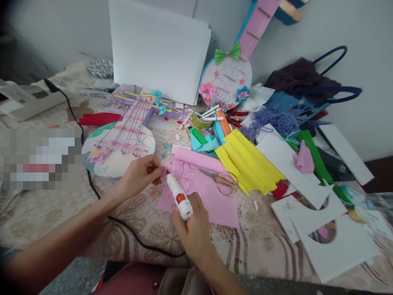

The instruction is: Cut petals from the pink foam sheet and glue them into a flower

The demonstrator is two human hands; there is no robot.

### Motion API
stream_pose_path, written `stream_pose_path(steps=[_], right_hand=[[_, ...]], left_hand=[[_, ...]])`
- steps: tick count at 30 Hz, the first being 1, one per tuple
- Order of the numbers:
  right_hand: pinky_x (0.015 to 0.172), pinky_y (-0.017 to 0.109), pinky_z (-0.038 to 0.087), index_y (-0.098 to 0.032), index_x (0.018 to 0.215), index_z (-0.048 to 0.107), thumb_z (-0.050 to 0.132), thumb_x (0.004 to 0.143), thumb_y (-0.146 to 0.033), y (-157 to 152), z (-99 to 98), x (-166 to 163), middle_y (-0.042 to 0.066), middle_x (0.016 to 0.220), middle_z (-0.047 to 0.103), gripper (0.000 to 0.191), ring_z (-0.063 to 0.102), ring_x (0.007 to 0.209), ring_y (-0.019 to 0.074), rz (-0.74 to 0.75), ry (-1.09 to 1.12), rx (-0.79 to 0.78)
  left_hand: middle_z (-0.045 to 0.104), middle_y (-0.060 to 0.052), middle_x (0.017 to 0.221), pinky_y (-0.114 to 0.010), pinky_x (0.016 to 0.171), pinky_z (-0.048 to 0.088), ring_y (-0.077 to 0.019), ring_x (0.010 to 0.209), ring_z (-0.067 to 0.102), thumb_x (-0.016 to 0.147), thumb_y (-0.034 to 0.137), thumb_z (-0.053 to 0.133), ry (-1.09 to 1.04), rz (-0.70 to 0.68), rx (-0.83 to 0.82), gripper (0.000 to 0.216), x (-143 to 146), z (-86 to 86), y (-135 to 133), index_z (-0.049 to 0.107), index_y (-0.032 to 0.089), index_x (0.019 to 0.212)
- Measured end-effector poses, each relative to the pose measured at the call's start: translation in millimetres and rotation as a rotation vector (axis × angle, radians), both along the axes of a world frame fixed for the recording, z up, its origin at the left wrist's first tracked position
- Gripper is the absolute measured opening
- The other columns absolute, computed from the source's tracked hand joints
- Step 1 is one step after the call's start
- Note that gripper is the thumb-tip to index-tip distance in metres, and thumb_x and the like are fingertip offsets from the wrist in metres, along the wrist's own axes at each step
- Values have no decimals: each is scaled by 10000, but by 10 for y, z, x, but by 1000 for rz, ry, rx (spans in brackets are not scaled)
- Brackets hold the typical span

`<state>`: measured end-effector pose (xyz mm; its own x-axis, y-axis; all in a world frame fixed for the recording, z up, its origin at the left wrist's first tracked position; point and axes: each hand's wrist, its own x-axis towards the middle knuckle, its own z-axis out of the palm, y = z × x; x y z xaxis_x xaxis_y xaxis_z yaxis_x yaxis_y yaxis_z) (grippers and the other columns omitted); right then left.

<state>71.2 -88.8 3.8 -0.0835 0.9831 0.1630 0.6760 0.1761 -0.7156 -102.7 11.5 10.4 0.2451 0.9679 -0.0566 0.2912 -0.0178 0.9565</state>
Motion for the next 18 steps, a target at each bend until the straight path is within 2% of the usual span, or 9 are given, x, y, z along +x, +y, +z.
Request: stream_pose_path(steps=[18], right_hand=[[564,271,324,-193,776,433,471,843,-200,3,-19,7,-3,728,428,77,465,662,157,-9,10,9]], left_hand=[[608,5,521,-198,460,462,-133,493,620,779,252,518,44,-6,7,108,-14,-1,8,471,176,718]])
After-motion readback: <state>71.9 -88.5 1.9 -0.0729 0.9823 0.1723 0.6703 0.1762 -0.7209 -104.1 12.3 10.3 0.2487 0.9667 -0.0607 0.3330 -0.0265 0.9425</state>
